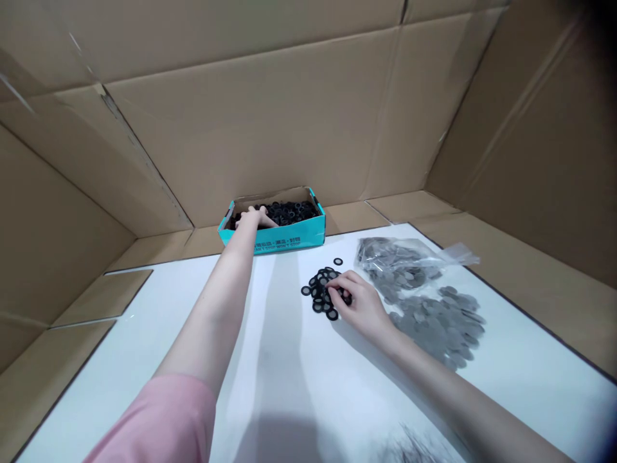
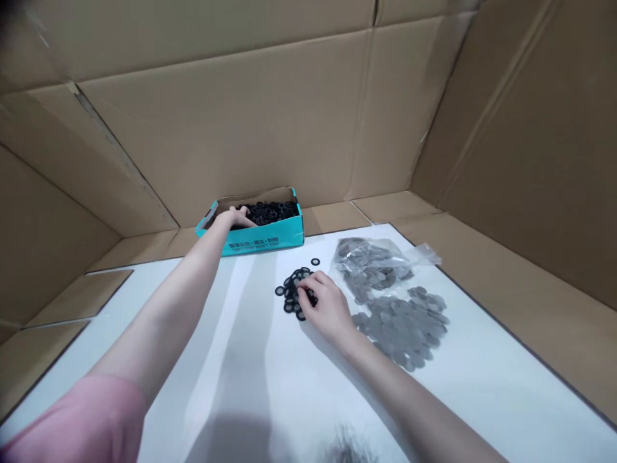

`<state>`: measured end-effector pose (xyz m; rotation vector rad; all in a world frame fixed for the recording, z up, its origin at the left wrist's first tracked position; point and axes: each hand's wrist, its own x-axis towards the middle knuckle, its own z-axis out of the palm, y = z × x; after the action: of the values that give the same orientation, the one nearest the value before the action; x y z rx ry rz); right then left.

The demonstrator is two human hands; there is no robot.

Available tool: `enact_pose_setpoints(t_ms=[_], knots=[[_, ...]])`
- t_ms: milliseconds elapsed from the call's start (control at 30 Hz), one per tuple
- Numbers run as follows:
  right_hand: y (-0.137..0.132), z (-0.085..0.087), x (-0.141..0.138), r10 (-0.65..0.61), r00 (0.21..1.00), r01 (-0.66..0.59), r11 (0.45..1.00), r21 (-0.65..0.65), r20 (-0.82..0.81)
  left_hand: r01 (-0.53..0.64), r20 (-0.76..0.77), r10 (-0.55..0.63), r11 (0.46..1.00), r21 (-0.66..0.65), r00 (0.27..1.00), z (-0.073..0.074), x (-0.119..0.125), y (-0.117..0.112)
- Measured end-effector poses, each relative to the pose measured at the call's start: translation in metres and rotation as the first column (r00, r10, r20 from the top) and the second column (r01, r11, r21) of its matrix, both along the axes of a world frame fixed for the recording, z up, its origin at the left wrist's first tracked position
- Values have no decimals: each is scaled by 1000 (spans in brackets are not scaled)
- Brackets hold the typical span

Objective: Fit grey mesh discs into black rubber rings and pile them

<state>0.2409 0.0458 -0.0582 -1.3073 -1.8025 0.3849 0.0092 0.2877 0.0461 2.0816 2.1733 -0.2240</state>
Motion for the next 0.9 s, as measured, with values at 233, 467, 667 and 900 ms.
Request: enact_pose_setpoints(t_ms=[233, 467, 667, 900], knots=[[-2, 2, 0, 7, 1000, -8, 1000, -17, -6, -35, -18, 35, 999, -38, 999, -3, 5, -9], [-3, 5, -1, -3, 1000, 2, 1000, -8, -11, 44, -32, -45, 999, -21, 998, -8, 1, 0], [-2, 5, -1, 0, 1000, -1, 1000, -22, -15, 111, -25, -111, 994, -6, 994, -10, -2, 2], [-2, 4, 1, 15, 999, -15, 1000, -16, -28, 140, 3, -140, 990, 32, 990, -8, -3, -3]])
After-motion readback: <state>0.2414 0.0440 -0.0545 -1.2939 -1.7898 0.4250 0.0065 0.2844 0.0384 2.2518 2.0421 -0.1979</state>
